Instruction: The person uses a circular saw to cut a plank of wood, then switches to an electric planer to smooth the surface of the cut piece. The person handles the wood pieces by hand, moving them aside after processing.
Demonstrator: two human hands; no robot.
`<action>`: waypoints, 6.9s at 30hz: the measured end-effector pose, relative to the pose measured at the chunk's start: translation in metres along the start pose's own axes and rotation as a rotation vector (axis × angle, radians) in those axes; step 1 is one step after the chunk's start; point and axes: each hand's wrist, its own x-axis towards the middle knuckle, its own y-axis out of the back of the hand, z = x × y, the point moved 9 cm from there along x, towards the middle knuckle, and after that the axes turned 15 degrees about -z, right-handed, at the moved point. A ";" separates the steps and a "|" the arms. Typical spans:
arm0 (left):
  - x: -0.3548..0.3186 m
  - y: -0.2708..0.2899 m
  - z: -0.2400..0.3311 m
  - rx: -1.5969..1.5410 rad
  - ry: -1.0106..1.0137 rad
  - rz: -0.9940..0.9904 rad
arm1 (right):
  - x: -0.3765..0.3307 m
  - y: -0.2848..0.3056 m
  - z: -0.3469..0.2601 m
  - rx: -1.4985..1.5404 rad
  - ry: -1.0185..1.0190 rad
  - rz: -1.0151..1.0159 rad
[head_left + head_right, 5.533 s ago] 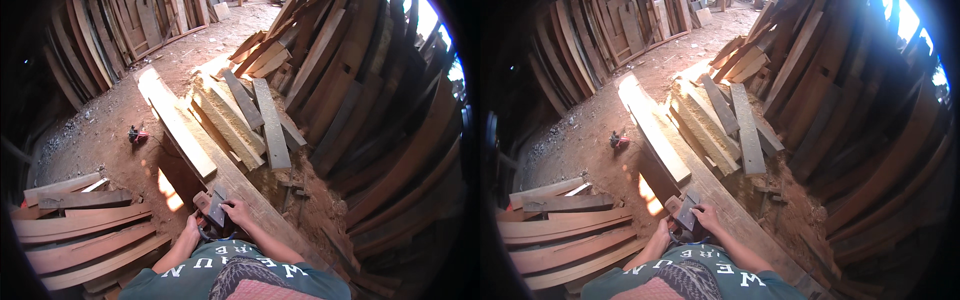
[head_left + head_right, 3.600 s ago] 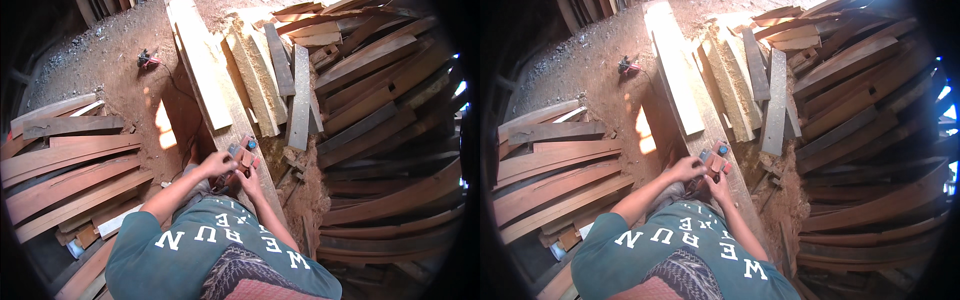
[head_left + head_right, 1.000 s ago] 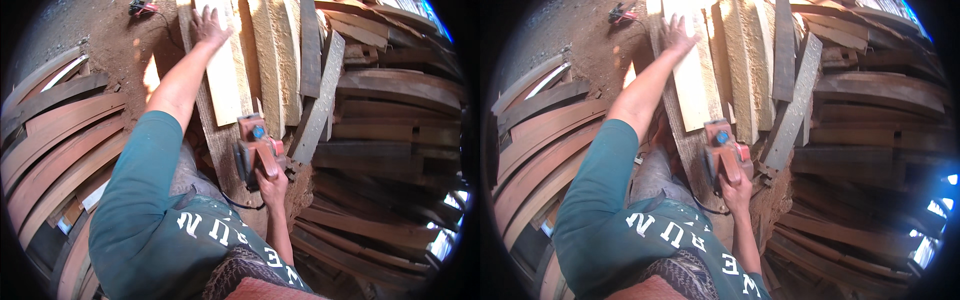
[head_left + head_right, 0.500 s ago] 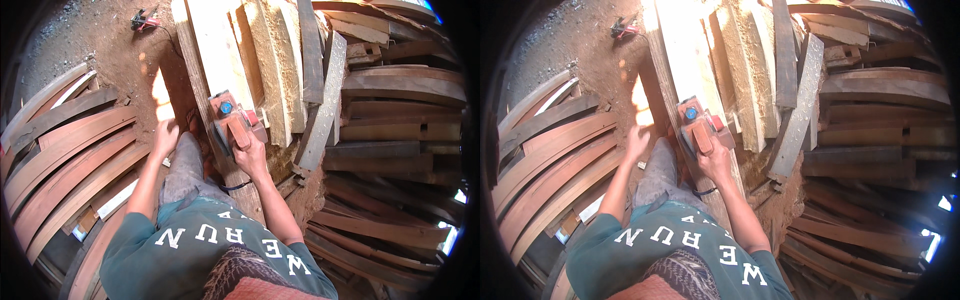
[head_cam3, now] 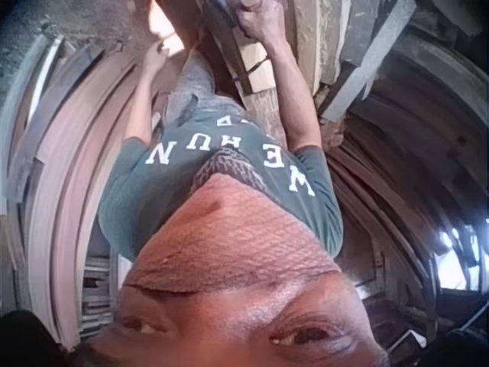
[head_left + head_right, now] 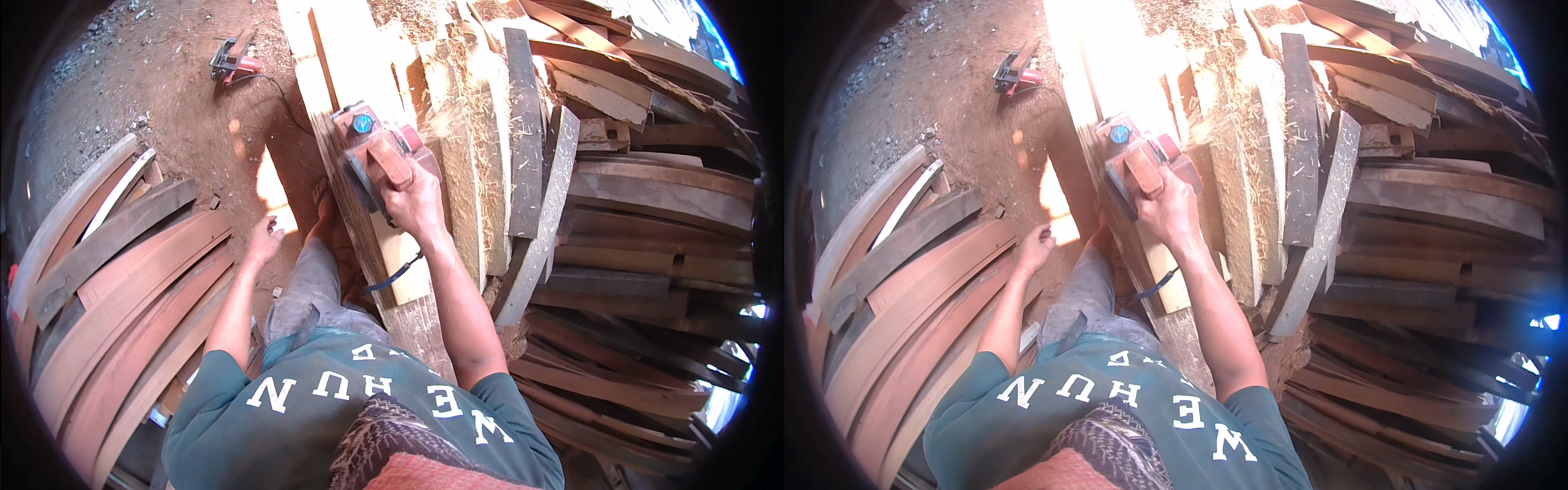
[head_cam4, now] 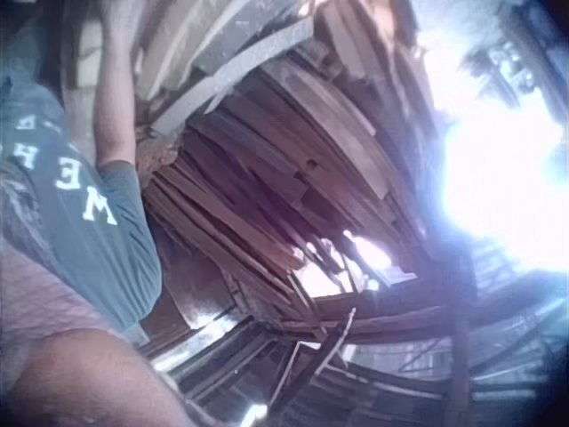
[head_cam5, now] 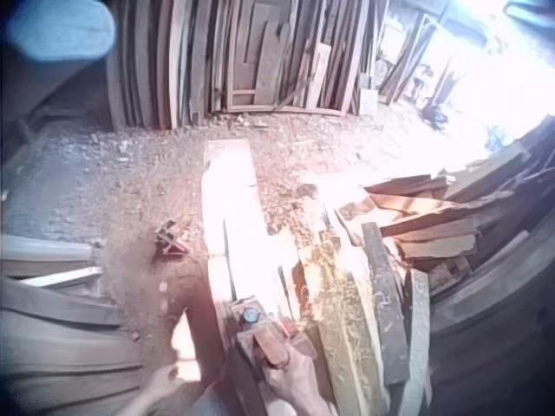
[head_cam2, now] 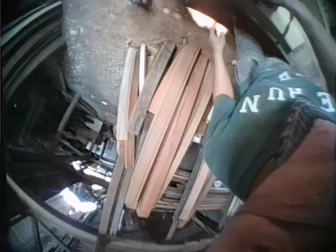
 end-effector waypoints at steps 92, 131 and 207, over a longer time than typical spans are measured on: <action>-0.070 -0.227 -0.146 0.397 0.252 -0.204 | -0.319 -0.065 0.182 0.025 -0.176 -0.031; -0.152 -0.189 0.236 0.632 -1.030 0.079 | -0.279 -0.070 0.141 0.037 -0.078 0.012; -0.161 -0.214 0.136 0.511 -0.819 -0.653 | -0.039 -0.009 0.014 -0.009 -0.007 0.025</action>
